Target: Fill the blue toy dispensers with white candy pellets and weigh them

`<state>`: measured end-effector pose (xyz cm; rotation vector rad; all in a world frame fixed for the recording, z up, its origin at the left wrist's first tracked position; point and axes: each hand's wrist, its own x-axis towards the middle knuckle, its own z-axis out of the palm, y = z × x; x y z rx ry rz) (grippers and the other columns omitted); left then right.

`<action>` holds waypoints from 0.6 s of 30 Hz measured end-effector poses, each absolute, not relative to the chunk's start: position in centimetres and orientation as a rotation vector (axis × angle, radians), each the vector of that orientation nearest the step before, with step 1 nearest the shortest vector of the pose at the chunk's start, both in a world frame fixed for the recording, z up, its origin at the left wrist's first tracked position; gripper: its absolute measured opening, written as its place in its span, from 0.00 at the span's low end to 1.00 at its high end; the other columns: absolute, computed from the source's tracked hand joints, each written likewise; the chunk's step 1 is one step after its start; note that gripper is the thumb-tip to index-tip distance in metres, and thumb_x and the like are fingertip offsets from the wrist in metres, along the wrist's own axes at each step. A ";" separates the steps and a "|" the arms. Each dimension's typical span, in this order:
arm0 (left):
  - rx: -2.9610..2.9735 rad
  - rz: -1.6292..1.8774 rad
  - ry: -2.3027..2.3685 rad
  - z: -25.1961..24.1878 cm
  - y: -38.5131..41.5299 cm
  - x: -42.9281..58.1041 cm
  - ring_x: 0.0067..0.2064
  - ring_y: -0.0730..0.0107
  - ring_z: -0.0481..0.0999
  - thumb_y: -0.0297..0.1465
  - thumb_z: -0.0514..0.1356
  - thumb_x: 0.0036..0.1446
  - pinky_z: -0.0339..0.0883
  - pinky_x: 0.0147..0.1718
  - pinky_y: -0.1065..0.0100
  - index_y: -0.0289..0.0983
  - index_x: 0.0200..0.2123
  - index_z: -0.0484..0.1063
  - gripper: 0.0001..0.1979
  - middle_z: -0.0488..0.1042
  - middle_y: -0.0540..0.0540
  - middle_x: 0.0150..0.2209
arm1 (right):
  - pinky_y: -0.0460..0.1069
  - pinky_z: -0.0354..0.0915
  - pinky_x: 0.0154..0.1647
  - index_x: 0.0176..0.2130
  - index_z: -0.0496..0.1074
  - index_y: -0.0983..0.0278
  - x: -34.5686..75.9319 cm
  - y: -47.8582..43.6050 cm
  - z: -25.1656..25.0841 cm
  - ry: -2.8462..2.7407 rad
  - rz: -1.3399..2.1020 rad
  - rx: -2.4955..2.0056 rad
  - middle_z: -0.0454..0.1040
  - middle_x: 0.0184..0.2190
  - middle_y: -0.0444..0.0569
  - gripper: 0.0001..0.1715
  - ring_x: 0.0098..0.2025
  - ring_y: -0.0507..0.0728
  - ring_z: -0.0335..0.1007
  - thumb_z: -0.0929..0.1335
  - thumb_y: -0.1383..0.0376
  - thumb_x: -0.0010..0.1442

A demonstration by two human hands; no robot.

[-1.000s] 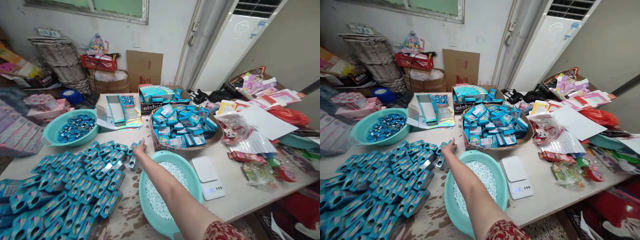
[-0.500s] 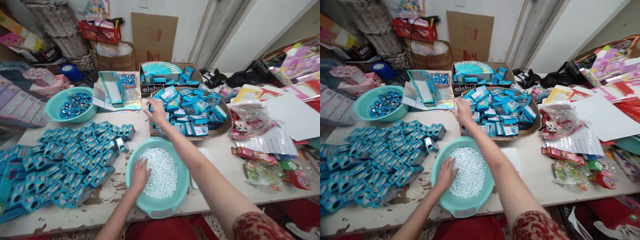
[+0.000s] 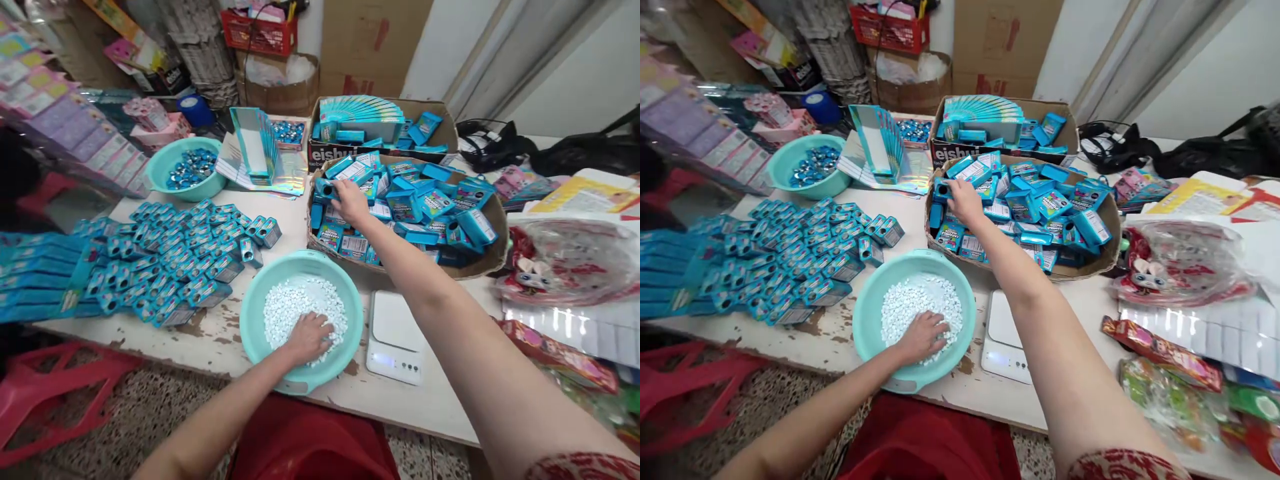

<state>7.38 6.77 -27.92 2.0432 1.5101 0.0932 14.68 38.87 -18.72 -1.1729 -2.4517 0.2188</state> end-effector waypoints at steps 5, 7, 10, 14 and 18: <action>1.593 0.048 2.100 -26.4 4.2 3.2 0.64 0.49 0.51 0.45 0.52 0.58 0.47 0.60 0.50 0.44 0.62 0.57 0.29 0.54 0.40 0.64 | 0.57 0.64 0.50 0.47 0.68 0.65 18.4 32.6 -15.5 -1.883 0.462 -1.096 0.72 0.44 0.53 0.22 0.45 0.61 0.67 0.70 0.61 0.53; 1.281 -0.031 2.261 -26.2 4.7 3.8 0.63 0.45 0.52 0.48 0.50 0.58 0.50 0.58 0.48 0.41 0.64 0.52 0.34 0.52 0.36 0.64 | 0.56 0.65 0.47 0.43 0.70 0.63 20.9 28.0 -14.7 -1.656 0.597 -1.118 0.73 0.40 0.49 0.22 0.43 0.59 0.68 0.71 0.56 0.50; 1.083 -0.102 2.230 -26.1 5.6 7.0 0.61 0.42 0.56 0.54 0.52 0.52 0.56 0.53 0.45 0.45 0.62 0.55 0.37 0.55 0.36 0.62 | 0.53 0.66 0.42 0.39 0.72 0.63 24.4 19.9 -15.0 -1.368 0.832 -1.292 0.74 0.35 0.46 0.24 0.38 0.57 0.69 0.74 0.54 0.44; 1.238 -0.070 2.027 -26.1 5.4 10.7 0.57 0.44 0.62 0.54 0.55 0.48 0.61 0.48 0.50 0.46 0.55 0.63 0.33 0.62 0.39 0.56 | 0.51 0.66 0.34 0.37 0.73 0.65 27.1 10.7 -17.4 -0.988 1.171 -1.515 0.74 0.28 0.45 0.25 0.30 0.55 0.68 0.75 0.53 0.40; 1.186 0.287 1.775 -26.7 5.0 10.5 0.48 0.52 0.69 0.40 0.61 0.45 0.62 0.44 0.59 0.41 0.40 0.72 0.17 0.71 0.43 0.41 | 0.51 0.68 0.32 0.36 0.72 0.64 27.2 5.8 -19.0 -0.616 1.291 -1.507 0.75 0.29 0.46 0.27 0.28 0.55 0.70 0.77 0.55 0.36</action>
